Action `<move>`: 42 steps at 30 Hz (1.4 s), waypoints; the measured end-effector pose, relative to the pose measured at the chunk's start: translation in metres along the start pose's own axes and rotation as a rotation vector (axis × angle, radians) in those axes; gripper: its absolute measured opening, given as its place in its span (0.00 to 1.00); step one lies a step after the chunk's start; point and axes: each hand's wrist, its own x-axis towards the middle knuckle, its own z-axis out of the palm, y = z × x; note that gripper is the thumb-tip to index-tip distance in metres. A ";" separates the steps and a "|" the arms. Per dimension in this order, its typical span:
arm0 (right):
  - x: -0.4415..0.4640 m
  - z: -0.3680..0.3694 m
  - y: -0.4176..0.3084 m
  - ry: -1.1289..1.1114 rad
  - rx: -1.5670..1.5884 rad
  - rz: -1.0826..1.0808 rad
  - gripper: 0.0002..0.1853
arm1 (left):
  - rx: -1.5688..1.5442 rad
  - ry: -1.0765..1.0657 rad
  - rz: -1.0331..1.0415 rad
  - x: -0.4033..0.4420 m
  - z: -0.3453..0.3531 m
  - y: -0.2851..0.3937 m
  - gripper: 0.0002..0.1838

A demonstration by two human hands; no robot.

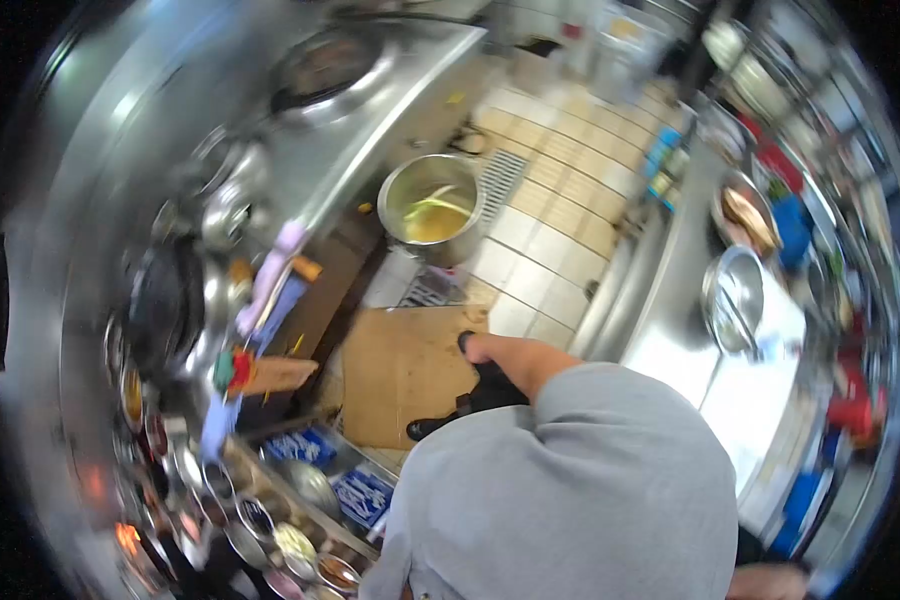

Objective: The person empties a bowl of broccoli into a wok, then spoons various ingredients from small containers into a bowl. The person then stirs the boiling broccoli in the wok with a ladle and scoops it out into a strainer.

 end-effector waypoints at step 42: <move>-0.401 0.137 -0.121 2.507 1.649 1.335 0.15 | 0.605 -0.437 0.547 0.205 -0.224 0.266 0.13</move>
